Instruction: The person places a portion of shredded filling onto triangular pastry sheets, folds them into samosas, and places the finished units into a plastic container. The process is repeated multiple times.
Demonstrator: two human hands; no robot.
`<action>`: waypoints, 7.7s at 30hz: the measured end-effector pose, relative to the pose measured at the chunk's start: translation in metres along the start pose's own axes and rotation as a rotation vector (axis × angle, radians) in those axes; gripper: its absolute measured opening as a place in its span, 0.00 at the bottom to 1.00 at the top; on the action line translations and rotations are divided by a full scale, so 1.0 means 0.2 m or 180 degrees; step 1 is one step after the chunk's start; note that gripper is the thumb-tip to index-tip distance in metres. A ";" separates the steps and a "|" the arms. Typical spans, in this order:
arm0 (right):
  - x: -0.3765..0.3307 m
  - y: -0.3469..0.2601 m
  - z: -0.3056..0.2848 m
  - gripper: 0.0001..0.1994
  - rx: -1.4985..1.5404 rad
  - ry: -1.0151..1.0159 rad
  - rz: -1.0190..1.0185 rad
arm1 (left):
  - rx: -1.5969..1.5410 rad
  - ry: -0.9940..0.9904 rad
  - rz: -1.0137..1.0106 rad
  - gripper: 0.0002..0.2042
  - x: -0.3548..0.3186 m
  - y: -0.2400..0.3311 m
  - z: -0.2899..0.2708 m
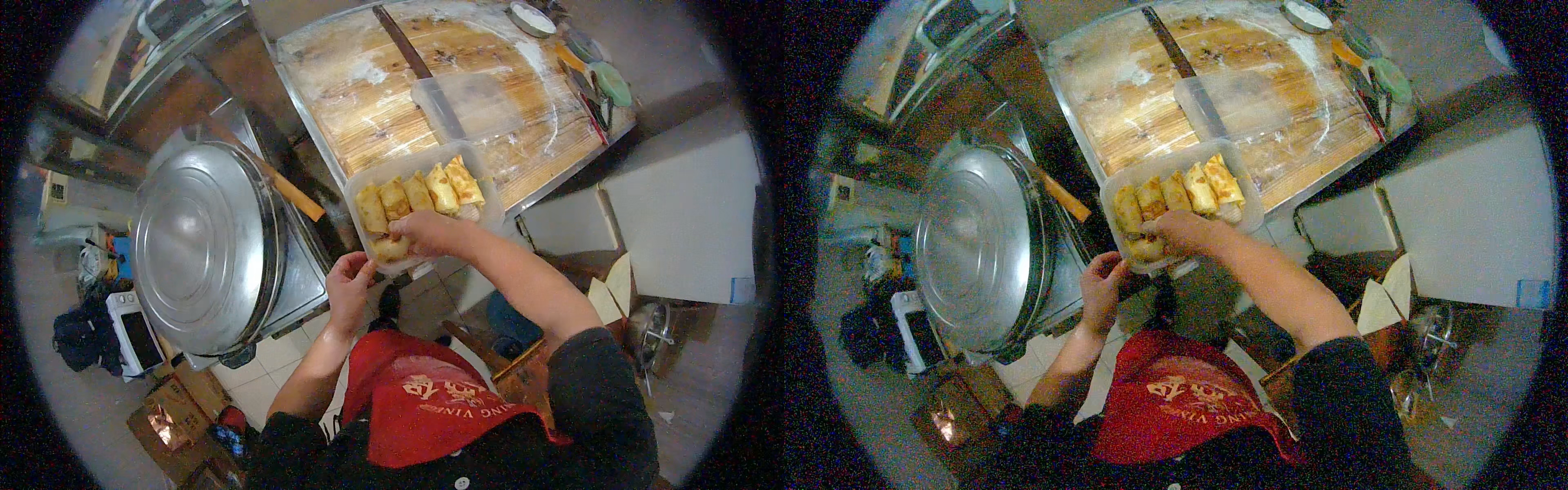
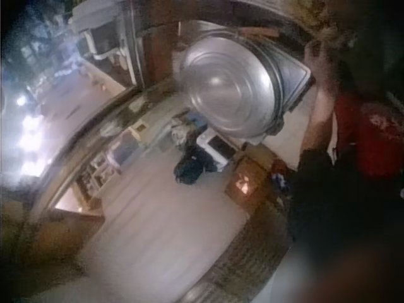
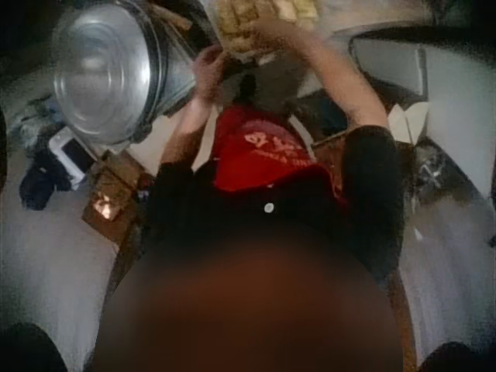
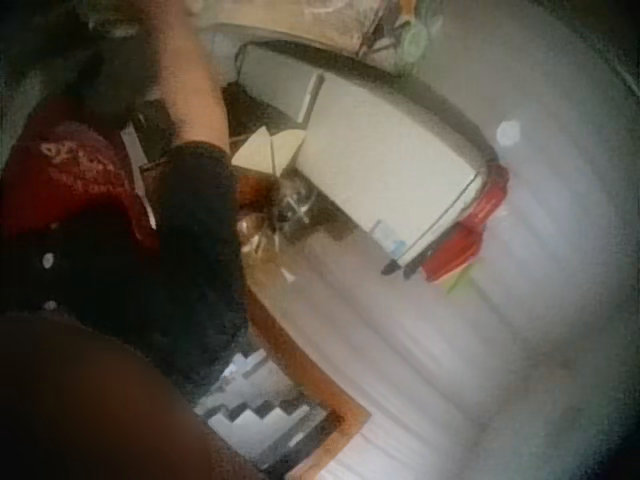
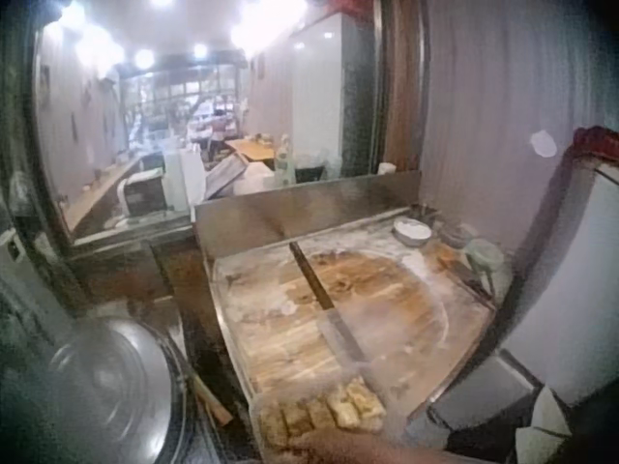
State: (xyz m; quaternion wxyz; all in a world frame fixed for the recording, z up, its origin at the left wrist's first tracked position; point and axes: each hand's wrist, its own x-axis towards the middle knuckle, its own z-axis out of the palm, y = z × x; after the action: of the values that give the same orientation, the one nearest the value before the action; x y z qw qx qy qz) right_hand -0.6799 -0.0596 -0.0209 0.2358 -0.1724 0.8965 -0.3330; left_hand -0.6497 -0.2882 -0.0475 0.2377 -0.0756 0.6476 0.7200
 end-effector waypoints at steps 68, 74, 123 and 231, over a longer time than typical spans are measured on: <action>-4.18 0.44 1.77 0.27 0.0486 0.3120 0.4114 | 0.2715 -0.4270 -0.0106 0.08 -2.29 -1.59 2.04; -4.18 0.50 1.67 0.26 -0.0241 0.2469 0.4441 | 0.2932 -0.4066 0.0040 0.08 -2.25 -1.56 1.95; -3.32 0.03 2.04 0.28 0.0871 0.4282 0.3019 | 0.4442 -0.3122 0.2292 0.14 -1.93 -1.50 1.85; -3.25 -0.07 2.40 0.14 -0.0713 0.3597 0.3082 | 0.2831 -0.3681 0.2850 0.12 -2.19 -1.63 1.81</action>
State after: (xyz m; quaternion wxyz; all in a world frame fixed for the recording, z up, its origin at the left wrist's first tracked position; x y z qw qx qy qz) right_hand 0.1202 -0.0136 -0.1322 -0.1591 0.4152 0.8853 -0.1366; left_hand -0.0511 -0.0292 -0.1041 0.2315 0.6668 0.6156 0.3504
